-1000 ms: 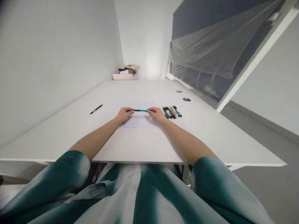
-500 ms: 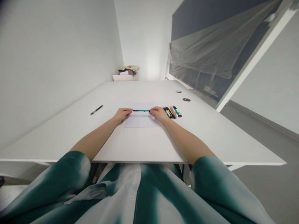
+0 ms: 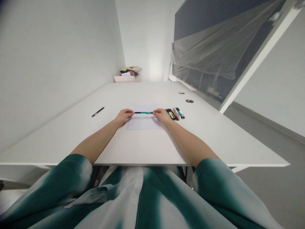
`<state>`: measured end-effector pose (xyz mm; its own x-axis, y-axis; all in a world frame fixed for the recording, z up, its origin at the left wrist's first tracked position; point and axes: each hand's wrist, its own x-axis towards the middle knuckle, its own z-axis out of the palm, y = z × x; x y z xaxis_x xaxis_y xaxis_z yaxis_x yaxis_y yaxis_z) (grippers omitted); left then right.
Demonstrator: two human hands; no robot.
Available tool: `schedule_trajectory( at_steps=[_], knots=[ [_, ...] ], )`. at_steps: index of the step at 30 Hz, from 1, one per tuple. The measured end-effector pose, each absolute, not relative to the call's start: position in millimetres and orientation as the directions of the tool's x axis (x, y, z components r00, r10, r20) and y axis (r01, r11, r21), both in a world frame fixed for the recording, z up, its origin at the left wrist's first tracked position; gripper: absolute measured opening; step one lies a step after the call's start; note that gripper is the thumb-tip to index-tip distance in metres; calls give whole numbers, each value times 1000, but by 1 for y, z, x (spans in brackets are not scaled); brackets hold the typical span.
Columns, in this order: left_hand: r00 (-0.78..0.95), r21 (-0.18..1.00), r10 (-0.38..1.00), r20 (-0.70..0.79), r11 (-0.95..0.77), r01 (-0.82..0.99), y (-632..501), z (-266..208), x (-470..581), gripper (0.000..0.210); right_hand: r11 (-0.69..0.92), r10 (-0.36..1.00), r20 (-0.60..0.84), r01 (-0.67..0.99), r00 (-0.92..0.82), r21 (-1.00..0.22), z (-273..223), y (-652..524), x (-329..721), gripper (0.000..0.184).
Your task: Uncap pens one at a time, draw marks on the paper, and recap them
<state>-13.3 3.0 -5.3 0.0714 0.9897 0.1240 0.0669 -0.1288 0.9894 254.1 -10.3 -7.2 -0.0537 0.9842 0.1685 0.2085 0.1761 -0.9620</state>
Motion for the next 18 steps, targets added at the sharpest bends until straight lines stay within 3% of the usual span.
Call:
schedule_trajectory(
  at_steps=[18],
  knots=[
    [41,980,991,127,-132,151,1,-2,-9,8,159,987,153,270,-43,-950,-5,-13,253,15]
  ],
)
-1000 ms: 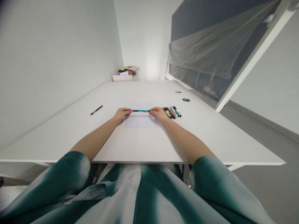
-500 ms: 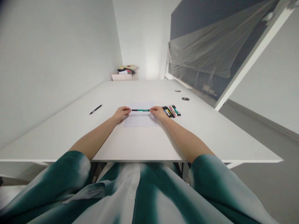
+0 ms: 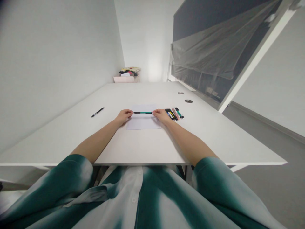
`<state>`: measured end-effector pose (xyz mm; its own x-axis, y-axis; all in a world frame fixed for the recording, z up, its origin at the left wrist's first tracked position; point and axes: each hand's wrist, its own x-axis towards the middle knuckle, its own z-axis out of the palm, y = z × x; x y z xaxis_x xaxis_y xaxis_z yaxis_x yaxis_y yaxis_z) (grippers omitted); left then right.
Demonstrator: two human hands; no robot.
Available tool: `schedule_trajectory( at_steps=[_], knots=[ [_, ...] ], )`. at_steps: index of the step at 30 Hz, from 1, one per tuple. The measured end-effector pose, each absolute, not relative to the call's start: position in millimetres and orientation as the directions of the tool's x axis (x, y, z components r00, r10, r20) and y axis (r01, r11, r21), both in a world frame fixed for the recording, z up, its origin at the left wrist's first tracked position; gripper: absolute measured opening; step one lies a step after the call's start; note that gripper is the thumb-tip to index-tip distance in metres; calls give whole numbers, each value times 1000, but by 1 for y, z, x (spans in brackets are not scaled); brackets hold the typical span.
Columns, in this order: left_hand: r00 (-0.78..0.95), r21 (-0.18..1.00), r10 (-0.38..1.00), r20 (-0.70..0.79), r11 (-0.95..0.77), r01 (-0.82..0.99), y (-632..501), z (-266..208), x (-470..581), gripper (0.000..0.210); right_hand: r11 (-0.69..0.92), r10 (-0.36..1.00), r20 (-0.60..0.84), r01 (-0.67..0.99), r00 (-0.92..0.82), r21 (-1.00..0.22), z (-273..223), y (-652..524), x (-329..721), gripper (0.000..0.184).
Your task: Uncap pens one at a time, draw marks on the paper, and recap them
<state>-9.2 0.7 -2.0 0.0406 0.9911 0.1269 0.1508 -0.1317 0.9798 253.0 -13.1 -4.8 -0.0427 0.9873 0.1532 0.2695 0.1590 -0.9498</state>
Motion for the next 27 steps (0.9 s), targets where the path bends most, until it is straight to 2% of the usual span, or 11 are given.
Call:
schedule_trajectory(
  at_steps=[11,27],
  knots=[
    [49,955,983,177,-184,235,9,-11,-11,12,170,985,165,298,-42,-939,-5,-13,253,12],
    [76,935,976,202,-215,282,7,-9,-12,15,164,986,159,350,-44,-922,-2,-14,253,20]
  ],
)
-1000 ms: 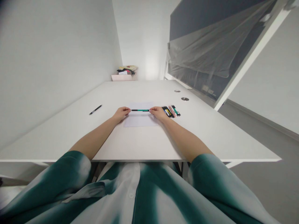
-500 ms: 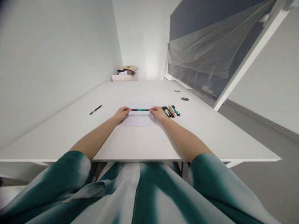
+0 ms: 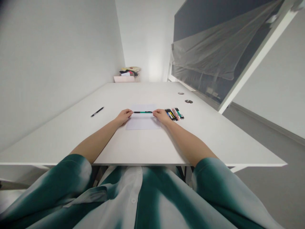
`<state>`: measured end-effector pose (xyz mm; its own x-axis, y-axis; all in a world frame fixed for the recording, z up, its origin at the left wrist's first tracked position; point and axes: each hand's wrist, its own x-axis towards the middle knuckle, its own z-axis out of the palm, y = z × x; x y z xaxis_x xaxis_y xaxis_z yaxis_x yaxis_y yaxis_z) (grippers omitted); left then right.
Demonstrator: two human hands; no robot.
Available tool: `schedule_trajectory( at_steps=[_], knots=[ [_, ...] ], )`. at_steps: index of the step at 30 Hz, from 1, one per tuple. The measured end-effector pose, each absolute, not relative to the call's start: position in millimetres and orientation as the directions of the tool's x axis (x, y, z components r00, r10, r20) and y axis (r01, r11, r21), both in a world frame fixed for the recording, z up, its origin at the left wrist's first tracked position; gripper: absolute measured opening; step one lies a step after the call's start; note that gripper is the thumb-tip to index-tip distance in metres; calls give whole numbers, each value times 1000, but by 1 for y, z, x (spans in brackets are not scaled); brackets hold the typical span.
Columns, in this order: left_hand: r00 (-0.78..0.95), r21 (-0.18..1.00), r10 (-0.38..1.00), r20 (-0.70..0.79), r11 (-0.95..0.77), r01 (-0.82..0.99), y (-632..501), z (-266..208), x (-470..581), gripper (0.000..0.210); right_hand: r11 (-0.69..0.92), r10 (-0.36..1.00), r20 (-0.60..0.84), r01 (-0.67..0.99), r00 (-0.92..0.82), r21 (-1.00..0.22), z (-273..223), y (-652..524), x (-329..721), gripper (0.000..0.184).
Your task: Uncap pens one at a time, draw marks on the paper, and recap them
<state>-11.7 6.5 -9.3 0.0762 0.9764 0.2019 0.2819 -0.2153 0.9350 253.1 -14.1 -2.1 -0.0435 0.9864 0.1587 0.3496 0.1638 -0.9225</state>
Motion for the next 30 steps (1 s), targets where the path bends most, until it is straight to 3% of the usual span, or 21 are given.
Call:
schedule_trajectory(
  at_steps=[8,30],
  knots=[
    [76,928,978,196,-210,309,3,-6,-11,20,146,989,142,320,-37,-936,0,-16,251,14],
    [129,917,973,191,-224,330,10,-14,-13,28,182,983,165,459,-76,-869,-2,-11,252,19]
  ],
)
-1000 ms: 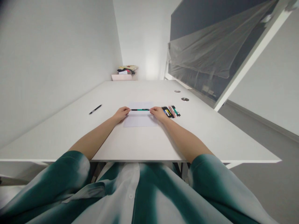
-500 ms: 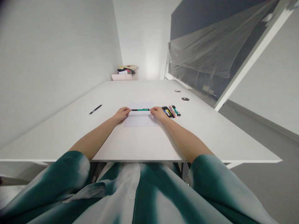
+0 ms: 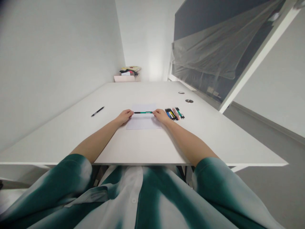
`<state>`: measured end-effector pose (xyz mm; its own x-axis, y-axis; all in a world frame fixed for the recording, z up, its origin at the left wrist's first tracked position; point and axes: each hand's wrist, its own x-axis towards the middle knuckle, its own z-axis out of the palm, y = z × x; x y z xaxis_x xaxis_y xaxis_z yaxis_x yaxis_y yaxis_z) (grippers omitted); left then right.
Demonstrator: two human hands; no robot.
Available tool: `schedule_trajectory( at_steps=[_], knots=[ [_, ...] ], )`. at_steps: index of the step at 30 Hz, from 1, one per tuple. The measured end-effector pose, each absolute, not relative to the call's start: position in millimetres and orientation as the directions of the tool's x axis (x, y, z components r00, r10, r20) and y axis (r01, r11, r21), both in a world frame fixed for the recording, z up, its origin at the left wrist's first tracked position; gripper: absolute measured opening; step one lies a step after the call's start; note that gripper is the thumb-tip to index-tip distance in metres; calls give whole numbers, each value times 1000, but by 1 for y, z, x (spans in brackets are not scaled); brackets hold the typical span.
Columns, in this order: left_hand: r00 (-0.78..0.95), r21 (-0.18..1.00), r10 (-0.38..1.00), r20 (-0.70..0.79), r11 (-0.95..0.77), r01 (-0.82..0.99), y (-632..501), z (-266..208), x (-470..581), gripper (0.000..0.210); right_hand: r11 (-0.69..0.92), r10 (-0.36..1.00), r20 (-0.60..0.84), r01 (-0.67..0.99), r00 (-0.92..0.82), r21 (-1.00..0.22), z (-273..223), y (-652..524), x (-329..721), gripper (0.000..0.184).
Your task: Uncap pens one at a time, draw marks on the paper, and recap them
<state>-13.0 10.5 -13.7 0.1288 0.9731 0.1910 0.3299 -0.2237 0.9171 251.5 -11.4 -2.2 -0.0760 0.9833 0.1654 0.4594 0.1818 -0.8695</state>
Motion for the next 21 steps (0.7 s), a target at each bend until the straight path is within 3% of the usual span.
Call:
schedule_trajectory(
  at_steps=[13,21],
  knots=[
    [154,875,962,225,-269,402,7,-11,-13,34,209,978,186,451,-97,-868,-3,-13,252,30],
    [161,867,959,233,-280,413,7,-11,-13,35,216,976,189,473,-105,-854,-1,-14,252,26]
  ],
)
